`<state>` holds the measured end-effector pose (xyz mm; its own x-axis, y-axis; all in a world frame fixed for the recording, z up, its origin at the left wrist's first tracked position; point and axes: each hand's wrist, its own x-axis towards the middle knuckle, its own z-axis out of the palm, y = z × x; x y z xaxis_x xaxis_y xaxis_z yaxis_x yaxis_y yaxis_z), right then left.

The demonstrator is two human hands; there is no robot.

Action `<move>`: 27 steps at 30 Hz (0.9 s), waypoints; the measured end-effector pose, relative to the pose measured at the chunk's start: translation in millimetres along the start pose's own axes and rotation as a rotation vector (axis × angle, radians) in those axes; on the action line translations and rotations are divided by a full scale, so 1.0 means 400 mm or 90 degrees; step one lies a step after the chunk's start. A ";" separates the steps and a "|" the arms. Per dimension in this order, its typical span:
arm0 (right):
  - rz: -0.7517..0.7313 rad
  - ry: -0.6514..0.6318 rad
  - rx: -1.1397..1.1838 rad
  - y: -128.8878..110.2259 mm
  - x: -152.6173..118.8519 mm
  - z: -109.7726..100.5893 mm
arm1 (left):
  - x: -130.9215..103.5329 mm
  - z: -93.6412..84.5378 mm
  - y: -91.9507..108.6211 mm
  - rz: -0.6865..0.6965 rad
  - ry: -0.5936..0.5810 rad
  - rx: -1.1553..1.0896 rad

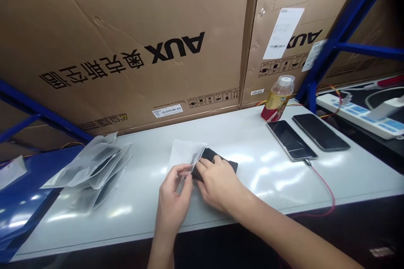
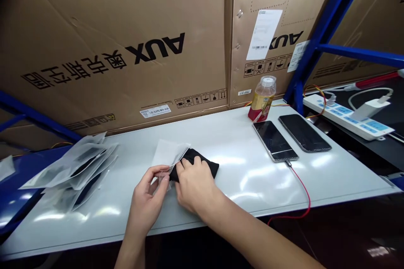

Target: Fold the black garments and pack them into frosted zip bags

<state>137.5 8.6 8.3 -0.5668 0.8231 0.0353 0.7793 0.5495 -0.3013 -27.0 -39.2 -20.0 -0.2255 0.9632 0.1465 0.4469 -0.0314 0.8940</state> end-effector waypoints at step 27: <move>-0.399 -0.009 0.198 0.006 0.019 0.096 | 0.055 -0.083 -0.084 0.111 -0.251 0.301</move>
<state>124.7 10.8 -28.6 -0.8890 0.3621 0.2801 0.1934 0.8517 -0.4871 -75.8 -26.0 -32.6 0.1802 0.9833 0.0258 0.8019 -0.1620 0.5750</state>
